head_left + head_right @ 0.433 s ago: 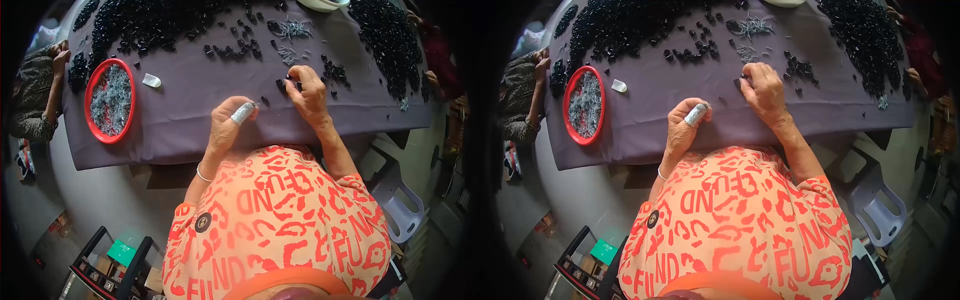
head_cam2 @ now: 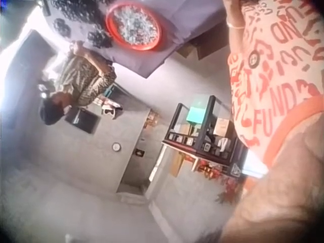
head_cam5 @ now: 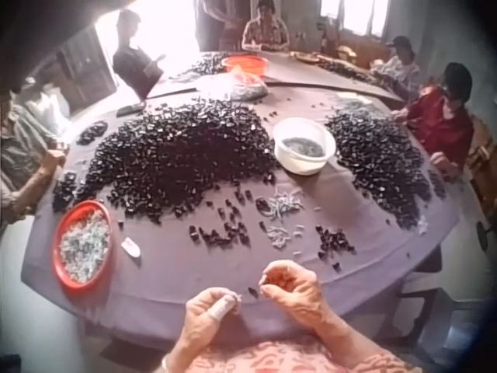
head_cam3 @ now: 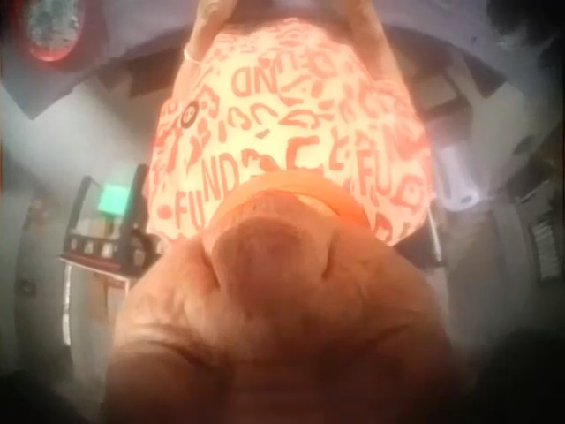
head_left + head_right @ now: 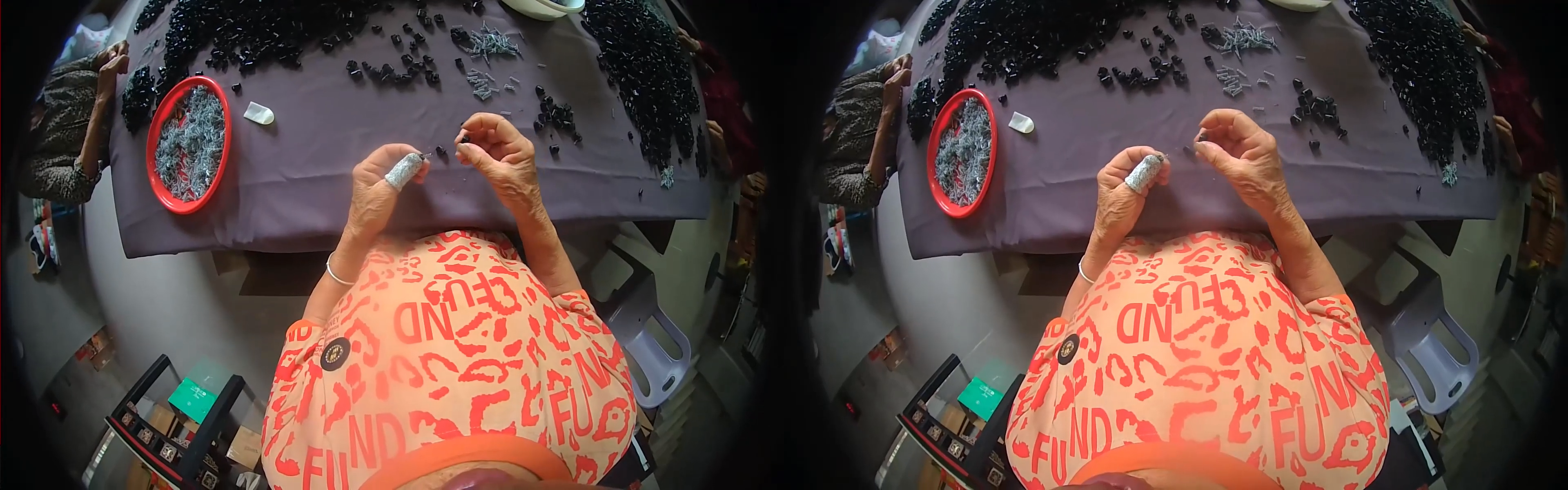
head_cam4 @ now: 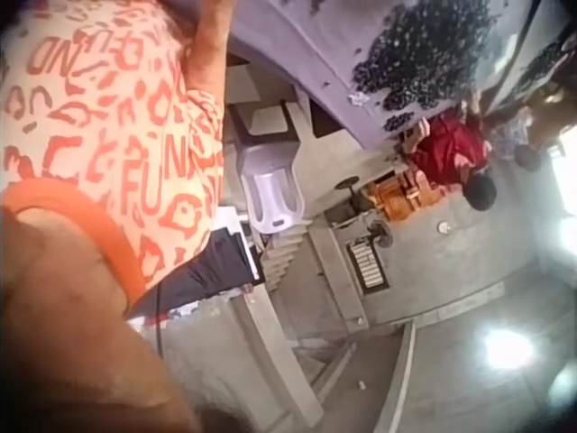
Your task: The person assembles small components by picking up plastic pieces and inserting metal springs into them by hand.
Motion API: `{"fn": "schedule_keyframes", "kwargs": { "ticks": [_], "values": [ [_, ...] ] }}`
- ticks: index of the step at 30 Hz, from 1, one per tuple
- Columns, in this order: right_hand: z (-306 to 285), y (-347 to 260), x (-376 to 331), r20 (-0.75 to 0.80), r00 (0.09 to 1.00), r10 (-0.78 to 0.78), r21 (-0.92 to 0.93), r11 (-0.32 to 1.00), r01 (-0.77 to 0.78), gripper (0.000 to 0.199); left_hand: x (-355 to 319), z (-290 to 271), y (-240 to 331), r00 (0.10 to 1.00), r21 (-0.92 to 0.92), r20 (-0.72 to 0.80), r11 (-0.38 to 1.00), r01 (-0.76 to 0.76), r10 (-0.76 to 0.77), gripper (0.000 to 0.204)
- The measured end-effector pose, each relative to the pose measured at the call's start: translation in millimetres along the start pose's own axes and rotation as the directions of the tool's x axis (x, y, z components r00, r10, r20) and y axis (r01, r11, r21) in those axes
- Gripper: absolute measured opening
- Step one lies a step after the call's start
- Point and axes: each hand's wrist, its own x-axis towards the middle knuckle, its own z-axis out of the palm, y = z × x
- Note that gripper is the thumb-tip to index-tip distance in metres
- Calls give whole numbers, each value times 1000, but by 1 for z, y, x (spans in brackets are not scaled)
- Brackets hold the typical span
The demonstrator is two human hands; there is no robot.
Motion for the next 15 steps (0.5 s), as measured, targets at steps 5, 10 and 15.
{"fn": "schedule_keyframes", "kwargs": {
  "ticks": [5,10,15],
  "values": [
    [2,2,-2,43,997,62,20,998,-63,16,-1,4,1,999,35,-45,999,-8,10,16],
    [11,0,-9,13,964,-265,-532,815,231,15,-2,7,3,999,69,-34,997,-24,26,16],
    [14,-11,-15,3,1000,3,-115,993,-3,15,-4,10,5,998,121,-33,991,-54,59,17]
  ]
}}
